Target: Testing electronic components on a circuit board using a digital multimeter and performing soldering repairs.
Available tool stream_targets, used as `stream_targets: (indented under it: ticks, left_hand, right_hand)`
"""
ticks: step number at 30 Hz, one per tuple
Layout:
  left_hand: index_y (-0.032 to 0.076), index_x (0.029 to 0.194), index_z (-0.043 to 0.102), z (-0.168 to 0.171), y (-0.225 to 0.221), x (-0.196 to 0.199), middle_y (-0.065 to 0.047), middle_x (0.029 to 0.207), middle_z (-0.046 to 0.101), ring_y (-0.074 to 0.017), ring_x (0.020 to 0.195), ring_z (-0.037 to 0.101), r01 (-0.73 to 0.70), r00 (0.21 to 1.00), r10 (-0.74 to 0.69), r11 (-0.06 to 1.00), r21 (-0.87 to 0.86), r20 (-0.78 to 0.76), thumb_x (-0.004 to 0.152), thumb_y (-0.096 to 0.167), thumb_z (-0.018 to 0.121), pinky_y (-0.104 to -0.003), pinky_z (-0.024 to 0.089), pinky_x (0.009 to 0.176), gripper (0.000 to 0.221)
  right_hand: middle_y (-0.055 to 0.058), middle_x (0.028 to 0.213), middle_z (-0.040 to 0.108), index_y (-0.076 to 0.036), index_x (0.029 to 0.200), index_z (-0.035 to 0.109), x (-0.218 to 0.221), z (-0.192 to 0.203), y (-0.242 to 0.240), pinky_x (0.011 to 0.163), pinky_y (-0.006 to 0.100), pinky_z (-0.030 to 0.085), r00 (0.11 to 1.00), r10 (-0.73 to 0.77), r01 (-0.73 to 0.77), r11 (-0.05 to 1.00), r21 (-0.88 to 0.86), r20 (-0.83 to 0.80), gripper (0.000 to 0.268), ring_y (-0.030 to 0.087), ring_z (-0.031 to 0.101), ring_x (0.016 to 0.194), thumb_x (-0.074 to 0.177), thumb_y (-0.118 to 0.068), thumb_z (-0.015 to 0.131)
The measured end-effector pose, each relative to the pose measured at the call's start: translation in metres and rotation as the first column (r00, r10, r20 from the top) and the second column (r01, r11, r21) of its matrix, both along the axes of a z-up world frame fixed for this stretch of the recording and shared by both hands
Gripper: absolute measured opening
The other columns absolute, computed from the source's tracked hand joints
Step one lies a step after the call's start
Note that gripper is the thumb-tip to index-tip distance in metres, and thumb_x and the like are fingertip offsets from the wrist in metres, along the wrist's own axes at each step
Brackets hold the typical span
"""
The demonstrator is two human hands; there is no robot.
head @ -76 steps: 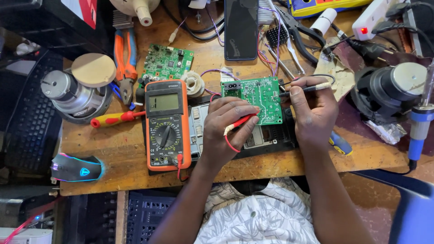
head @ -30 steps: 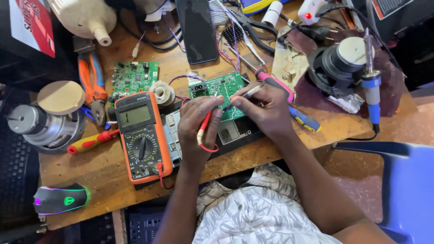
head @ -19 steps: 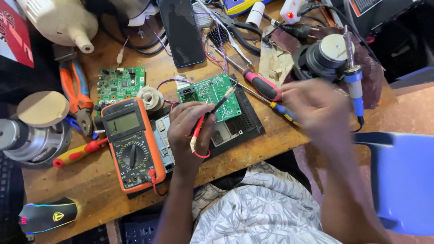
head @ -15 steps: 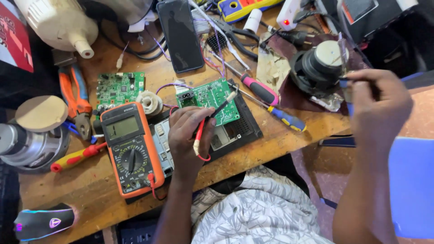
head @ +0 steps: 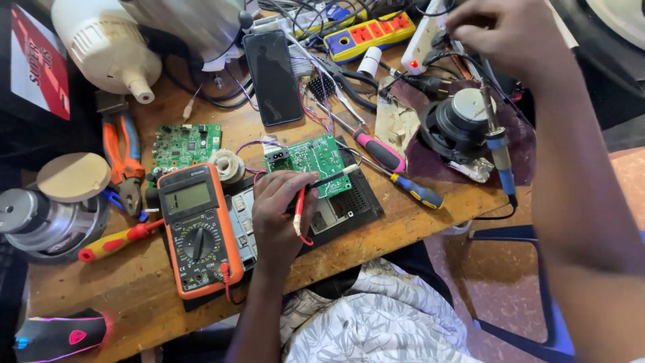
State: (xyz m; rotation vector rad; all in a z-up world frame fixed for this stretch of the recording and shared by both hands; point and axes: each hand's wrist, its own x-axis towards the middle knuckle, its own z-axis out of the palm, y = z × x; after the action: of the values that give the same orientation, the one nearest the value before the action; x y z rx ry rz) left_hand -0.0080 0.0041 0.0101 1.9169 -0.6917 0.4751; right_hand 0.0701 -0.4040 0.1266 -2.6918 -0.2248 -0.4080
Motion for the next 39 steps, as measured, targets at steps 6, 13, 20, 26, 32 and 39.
stream_targets:
  ticks: [6, 13, 20, 26, 32, 39]
  left_hand:
    - [0.007, 0.118, 0.078, 0.001, -0.001, 0.002, -0.007, 0.109, 0.078, -0.0283, 0.108, 0.069, 0.01, 1.0, -0.01, 1.0, -0.02, -0.005, 0.101, 0.009, 0.075, -0.042, 0.047, 0.105, 0.018]
    - [0.008, 0.118, 0.078, 0.004, -0.001, 0.002, -0.006, 0.109, 0.078, -0.027, 0.108, 0.07, 0.022, 0.999, -0.023, 0.999, -0.026, -0.023, 0.1, 0.007, 0.076, -0.041, 0.047, 0.106, 0.018]
    - [0.008, 0.118, 0.079, 0.001, -0.001, 0.002, -0.006, 0.109, 0.078, -0.0273, 0.108, 0.07, 0.011, 1.0, -0.011, 1.0, -0.011, -0.014, 0.101, 0.007, 0.077, -0.042, 0.047, 0.103, 0.018]
    - [0.008, 0.118, 0.079, 0.002, -0.002, 0.002, -0.006, 0.109, 0.078, -0.0273, 0.109, 0.069, 0.009, 1.0, -0.01, 1.0, -0.01, -0.024, 0.1, 0.006, 0.077, -0.042, 0.047, 0.104, 0.018]
    - [0.008, 0.118, 0.079, 0.0, -0.002, 0.002, -0.006, 0.11, 0.078, -0.0266, 0.108, 0.069, 0.006, 1.0, -0.007, 1.0, -0.009, -0.023, 0.1, 0.006, 0.079, -0.042, 0.047, 0.104, 0.019]
    - [0.009, 0.118, 0.079, 0.0, -0.002, 0.002, -0.005, 0.109, 0.077, -0.0261, 0.108, 0.069, 0.006, 1.0, -0.006, 1.0, -0.023, -0.026, 0.099, 0.005, 0.08, -0.041, 0.047, 0.105, 0.019]
  right_hand:
    - [0.008, 0.129, 0.081, -0.021, 0.13, 0.084, 0.072, -0.013, 0.003, 0.084, 0.048, 0.06, 0.895, -0.28, 0.013, 0.795, -0.607, -0.348, 0.036, 0.033, 0.075, 0.116, 0.099, -0.027, 0.067]
    - [0.017, 0.099, 0.081, -0.008, 0.128, 0.083, 0.099, -0.028, -0.006, 0.066, 0.04, 0.052, 0.76, -0.26, 0.008, 0.92, -0.391, -0.596, 0.029, 0.029, 0.07, 0.075, 0.1, -0.012, 0.078]
    - [0.019, 0.112, 0.074, 0.0, 0.127, 0.08, 0.103, -0.044, -0.016, 0.069, 0.041, 0.051, 0.757, -0.164, 0.024, 0.974, -0.224, -0.633, 0.025, 0.03, 0.064, 0.086, 0.102, -0.002, 0.077]
    - [0.018, 0.131, 0.074, -0.002, 0.133, 0.078, 0.128, -0.076, -0.045, 0.084, 0.043, 0.055, 0.766, -0.097, -0.032, 0.982, -0.189, -0.635, 0.031, 0.032, 0.068, 0.105, 0.103, 0.002, 0.074]
    - [0.021, 0.131, 0.071, 0.0, 0.128, 0.074, 0.128, -0.077, -0.051, 0.091, 0.045, 0.057, 0.741, -0.038, 0.005, 0.999, -0.05, -0.67, 0.029, 0.034, 0.067, 0.11, 0.1, 0.008, 0.074]
    - [0.02, 0.14, 0.069, -0.002, 0.125, 0.075, 0.131, -0.082, -0.053, 0.097, 0.047, 0.058, 0.747, -0.052, 0.026, 0.998, -0.048, -0.663, 0.028, 0.038, 0.067, 0.125, 0.099, 0.007, 0.076]
